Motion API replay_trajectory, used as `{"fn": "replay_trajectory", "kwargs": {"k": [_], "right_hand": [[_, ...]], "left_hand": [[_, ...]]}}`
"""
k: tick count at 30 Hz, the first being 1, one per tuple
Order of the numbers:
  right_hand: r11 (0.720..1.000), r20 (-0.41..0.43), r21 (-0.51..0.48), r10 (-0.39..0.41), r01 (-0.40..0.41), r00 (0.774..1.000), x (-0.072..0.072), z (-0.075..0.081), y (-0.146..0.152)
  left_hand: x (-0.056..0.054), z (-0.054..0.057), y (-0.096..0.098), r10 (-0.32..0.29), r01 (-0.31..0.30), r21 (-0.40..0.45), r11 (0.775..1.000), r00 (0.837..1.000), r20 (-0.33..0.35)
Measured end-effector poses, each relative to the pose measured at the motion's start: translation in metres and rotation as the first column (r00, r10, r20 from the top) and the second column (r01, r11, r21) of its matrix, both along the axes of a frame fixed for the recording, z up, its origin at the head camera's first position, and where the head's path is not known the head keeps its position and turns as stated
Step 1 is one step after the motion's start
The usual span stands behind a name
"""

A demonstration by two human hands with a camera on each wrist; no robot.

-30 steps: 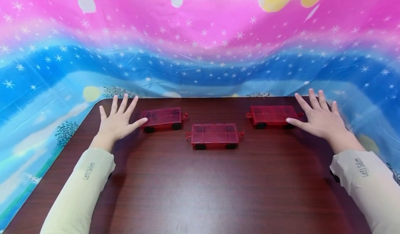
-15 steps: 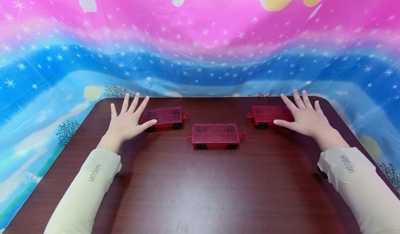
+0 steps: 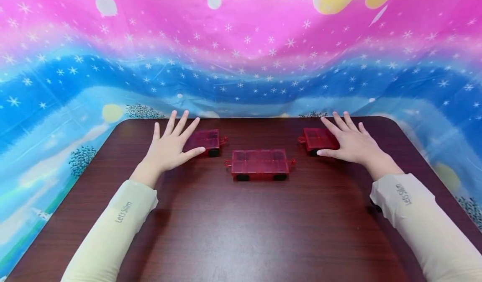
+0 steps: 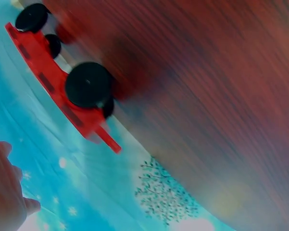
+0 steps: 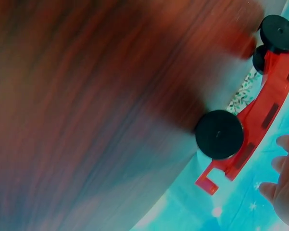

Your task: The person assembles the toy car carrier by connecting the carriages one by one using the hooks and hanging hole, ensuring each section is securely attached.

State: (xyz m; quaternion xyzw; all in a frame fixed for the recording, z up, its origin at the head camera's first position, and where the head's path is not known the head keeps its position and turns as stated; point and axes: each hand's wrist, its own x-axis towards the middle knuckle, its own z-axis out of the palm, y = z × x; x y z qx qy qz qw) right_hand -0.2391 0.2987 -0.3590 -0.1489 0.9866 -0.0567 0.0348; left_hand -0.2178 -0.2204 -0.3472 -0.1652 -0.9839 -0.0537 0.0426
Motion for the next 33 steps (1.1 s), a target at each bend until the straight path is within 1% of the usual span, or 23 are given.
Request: {"fn": "replay_trajectory", "kwargs": {"k": [7, 12, 17, 21, 27, 30, 33], "right_hand": [[0.999, 0.041, 0.000, 0.040, -0.040, 0.998, -0.003, 0.002, -0.010], [0.997, 0.055, -0.023, 0.078, -0.077, 0.995, -0.005, 0.001, -0.014], [0.994, 0.057, -0.032, 0.109, -0.107, 0.992, -0.006, -0.002, -0.016], [0.990, 0.051, -0.049, 0.133, -0.130, 0.990, -0.006, -0.003, -0.018], [0.985, 0.032, -0.081, 0.155, -0.152, 0.987, -0.008, -0.002, -0.018], [0.982, 0.038, -0.106, 0.164, -0.159, 0.986, -0.009, -0.002, -0.018], [0.979, 0.045, -0.123, 0.170, -0.164, 0.984, -0.009, -0.002, -0.018]], "left_hand": [[0.004, 0.004, 0.020, -0.085, 0.086, 0.018, 0.996, 0.996, -0.018], [0.007, 0.005, 0.035, -0.159, 0.159, 0.017, 0.987, 0.987, -0.015], [0.011, 0.005, 0.051, -0.248, 0.247, 0.032, 0.968, 0.968, 0.026], [0.014, 0.002, 0.062, -0.294, 0.291, 0.040, 0.956, 0.953, 0.078], [0.017, 0.001, 0.077, -0.341, 0.333, 0.074, 0.940, 0.931, 0.133], [0.017, -0.001, 0.082, -0.353, 0.343, 0.088, 0.935, 0.922, 0.156], [0.016, -0.004, 0.087, -0.369, 0.355, 0.104, 0.929, 0.911, 0.185]]}}
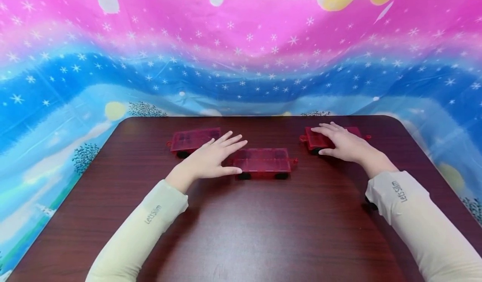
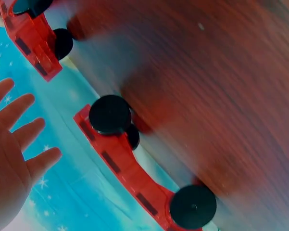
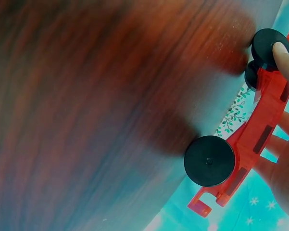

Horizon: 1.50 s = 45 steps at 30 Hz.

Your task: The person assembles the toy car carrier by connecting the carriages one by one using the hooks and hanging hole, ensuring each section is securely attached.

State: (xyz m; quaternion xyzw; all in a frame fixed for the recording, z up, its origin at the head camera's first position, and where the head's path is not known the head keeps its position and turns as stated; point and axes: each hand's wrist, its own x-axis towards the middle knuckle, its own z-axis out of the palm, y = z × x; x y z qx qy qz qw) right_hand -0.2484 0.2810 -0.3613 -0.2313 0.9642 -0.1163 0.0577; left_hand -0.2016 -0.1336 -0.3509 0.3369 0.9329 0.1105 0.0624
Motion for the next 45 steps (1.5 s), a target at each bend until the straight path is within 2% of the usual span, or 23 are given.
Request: {"fn": "replay_trajectory", "kwargs": {"k": [8, 15, 24, 34, 45], "right_hand": [[1.000, -0.002, -0.013, 0.007, -0.007, 1.000, 0.000, -0.002, 0.002], [0.999, -0.018, -0.028, 0.016, -0.016, 1.000, -0.001, -0.004, 0.002], [1.000, -0.011, -0.018, 0.000, 0.000, 1.000, 0.001, -0.001, 0.000], [1.000, -0.039, 0.023, 0.004, -0.003, 0.999, 0.003, 0.002, 0.001], [0.998, -0.056, 0.057, -0.020, 0.023, 0.998, 0.007, 0.001, 0.004]], "left_hand": [[-0.003, -0.006, 0.013, -0.049, 0.048, 0.012, 0.999, 0.996, 0.075], [-0.007, -0.005, 0.020, -0.095, 0.096, -0.001, 0.995, 0.992, 0.087], [-0.013, -0.005, 0.020, -0.076, 0.079, -0.026, 0.997, 0.991, 0.107], [-0.012, -0.002, 0.025, -0.065, 0.066, -0.007, 0.998, 0.987, 0.144], [-0.013, -0.003, 0.027, -0.042, 0.045, -0.020, 0.999, 0.989, 0.145]]}}
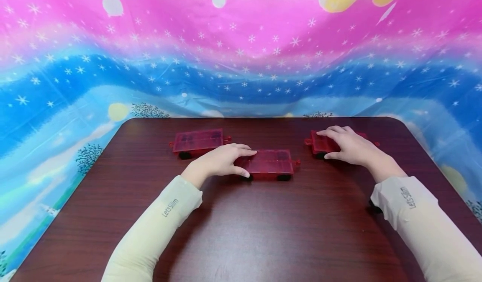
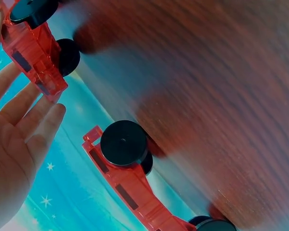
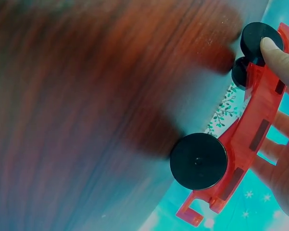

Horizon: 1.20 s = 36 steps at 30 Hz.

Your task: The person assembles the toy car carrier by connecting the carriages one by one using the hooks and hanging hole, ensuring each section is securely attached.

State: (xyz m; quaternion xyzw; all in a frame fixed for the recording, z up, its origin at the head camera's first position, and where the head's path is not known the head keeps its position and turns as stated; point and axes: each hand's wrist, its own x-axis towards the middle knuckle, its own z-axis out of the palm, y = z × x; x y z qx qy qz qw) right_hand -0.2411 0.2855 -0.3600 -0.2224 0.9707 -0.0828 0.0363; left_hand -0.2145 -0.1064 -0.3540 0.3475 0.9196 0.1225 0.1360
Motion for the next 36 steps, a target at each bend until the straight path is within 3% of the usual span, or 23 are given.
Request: {"fn": "replay_trajectory", "kwargs": {"k": [36], "right_hand": [[0.997, -0.090, 0.055, 0.063, -0.059, 0.994, 0.051, 0.022, -0.012]], "left_hand": [[-0.002, 0.002, 0.001, -0.006, 0.006, -0.007, 1.000, 1.000, -0.003]]}}
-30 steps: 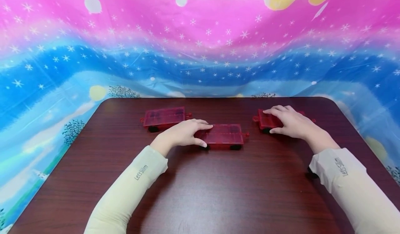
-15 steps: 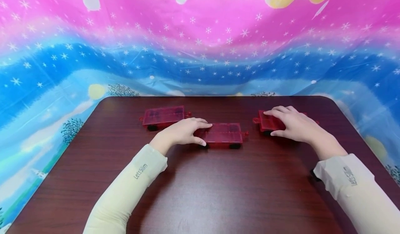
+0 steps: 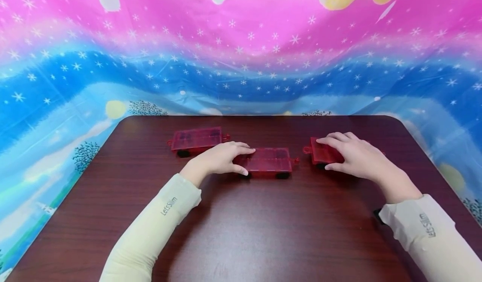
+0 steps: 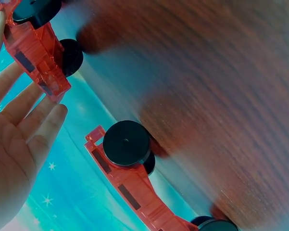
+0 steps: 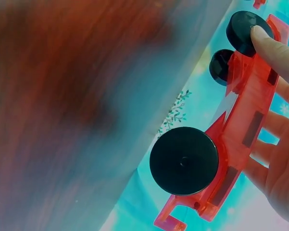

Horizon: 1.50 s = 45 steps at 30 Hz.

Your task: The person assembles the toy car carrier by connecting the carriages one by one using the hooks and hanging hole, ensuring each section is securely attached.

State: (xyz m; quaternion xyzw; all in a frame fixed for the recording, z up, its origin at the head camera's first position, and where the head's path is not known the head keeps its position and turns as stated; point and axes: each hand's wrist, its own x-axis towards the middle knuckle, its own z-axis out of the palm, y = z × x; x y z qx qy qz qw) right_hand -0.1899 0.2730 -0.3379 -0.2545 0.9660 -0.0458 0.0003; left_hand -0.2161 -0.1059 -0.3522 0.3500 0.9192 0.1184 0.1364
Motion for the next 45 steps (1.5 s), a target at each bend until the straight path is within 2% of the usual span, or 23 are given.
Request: {"fn": "replay_trajectory", "kwargs": {"k": [11, 18, 45], "right_hand": [[0.999, -0.003, -0.027, 0.043, -0.043, 0.999, 0.007, -0.006, -0.010], [0.998, 0.012, -0.039, 0.041, -0.041, 0.999, 0.011, -0.009, -0.015], [0.999, 0.059, -0.032, 0.031, -0.030, 0.998, 0.009, -0.016, -0.018]], "left_hand": [[0.000, 0.003, 0.000, 0.009, -0.009, -0.006, 1.000, 1.000, 0.006], [0.000, 0.002, 0.000, 0.011, -0.011, -0.005, 1.000, 1.000, 0.015], [-0.001, -0.003, -0.001, 0.014, -0.014, 0.006, 1.000, 1.000, 0.011]]}}
